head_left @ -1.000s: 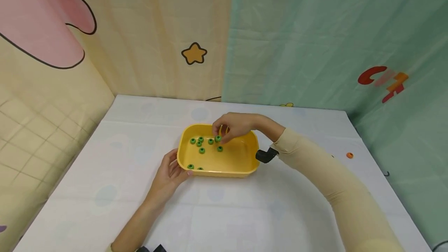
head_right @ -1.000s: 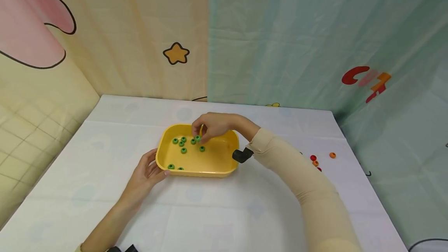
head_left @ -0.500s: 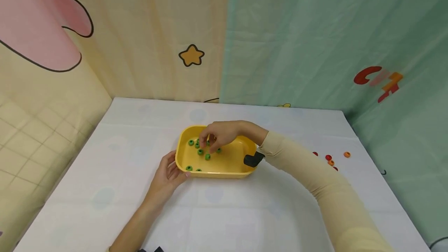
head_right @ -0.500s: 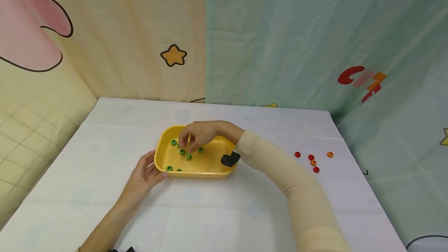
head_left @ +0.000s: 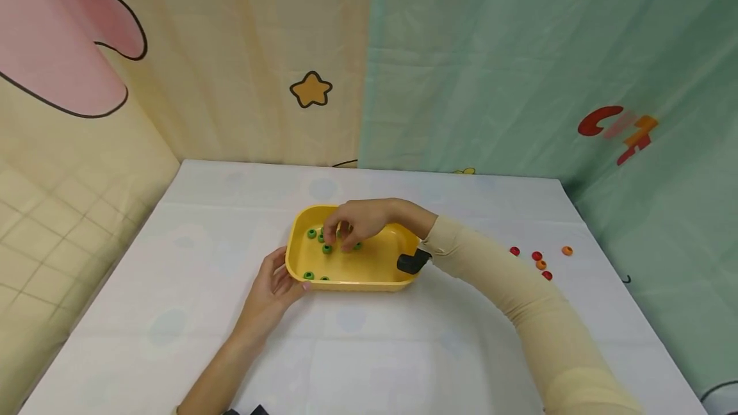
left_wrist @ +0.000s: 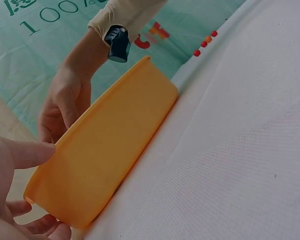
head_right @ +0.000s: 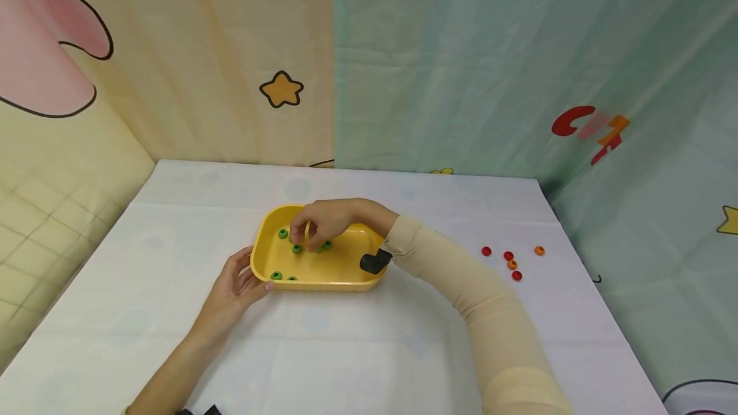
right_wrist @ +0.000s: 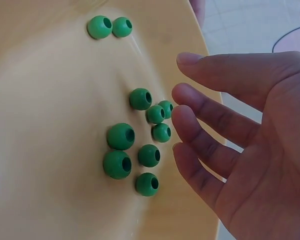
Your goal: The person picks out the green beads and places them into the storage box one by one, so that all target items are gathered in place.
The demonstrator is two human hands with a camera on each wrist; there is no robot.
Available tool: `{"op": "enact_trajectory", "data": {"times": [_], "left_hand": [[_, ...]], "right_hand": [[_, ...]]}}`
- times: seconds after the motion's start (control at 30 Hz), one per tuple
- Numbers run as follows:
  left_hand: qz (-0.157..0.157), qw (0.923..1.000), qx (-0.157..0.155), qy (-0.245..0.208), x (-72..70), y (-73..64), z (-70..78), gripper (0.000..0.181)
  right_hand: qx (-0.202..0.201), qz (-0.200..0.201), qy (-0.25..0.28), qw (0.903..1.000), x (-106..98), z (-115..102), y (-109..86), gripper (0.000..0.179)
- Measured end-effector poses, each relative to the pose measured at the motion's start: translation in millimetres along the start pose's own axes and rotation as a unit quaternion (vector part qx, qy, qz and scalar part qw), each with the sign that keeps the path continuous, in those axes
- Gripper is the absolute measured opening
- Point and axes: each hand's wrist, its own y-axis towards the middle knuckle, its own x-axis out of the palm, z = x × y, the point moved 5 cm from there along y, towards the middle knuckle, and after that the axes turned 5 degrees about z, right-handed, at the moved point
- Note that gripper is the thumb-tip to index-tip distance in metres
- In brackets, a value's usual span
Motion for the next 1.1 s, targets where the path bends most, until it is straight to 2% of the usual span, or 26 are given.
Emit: {"op": "enact_trajectory", "data": {"times": [0.27,0.43,0.53,0.6,0.7,0.87,0.97,1.1], "left_hand": [[-0.002,1.0000,0.000,0.000,-1.6,0.7,0.4,0.081],[0.005,0.9998,-0.016,0.011,-2.3,2.5,-0.1,0.087],[0.021,0.9994,-0.023,0.012,-5.8,5.2,5.5,0.092],[0.033,0.9991,-0.021,0.017,-10.4,8.4,15.6,0.093],[0.051,0.9974,-0.002,0.051,-20.5,18.2,37.9,0.091],[0.070,0.9891,0.069,0.110,-43.5,38.1,81.5,0.090],[0.079,0.9783,0.117,0.151,-56.5,51.9,104.6,0.089],[0.082,0.9535,0.166,0.238,-72.0,74.9,124.6,0.089]], "right_hand": [[-0.007,0.016,-0.008,0.9998,-2,-1,-6.4,0.027],[-0.013,0.046,-0.001,0.9989,-9,-1,-22.9,0.028],[-0.012,0.065,0.005,0.9978,-17,1,-37.3,0.027],[-0.004,0.081,0.010,0.9966,-25,2,-48.6,0.028],[0.009,0.110,0.015,0.9937,-35,4,-67.2,0.028],[0.046,0.147,0.027,0.9877,-48,8,-97.3,0.031],[0.080,0.170,0.039,0.9814,-56,18,-118.0,0.031],[0.124,0.210,0.057,0.9680,-68,35,-150.0,0.031]]}}
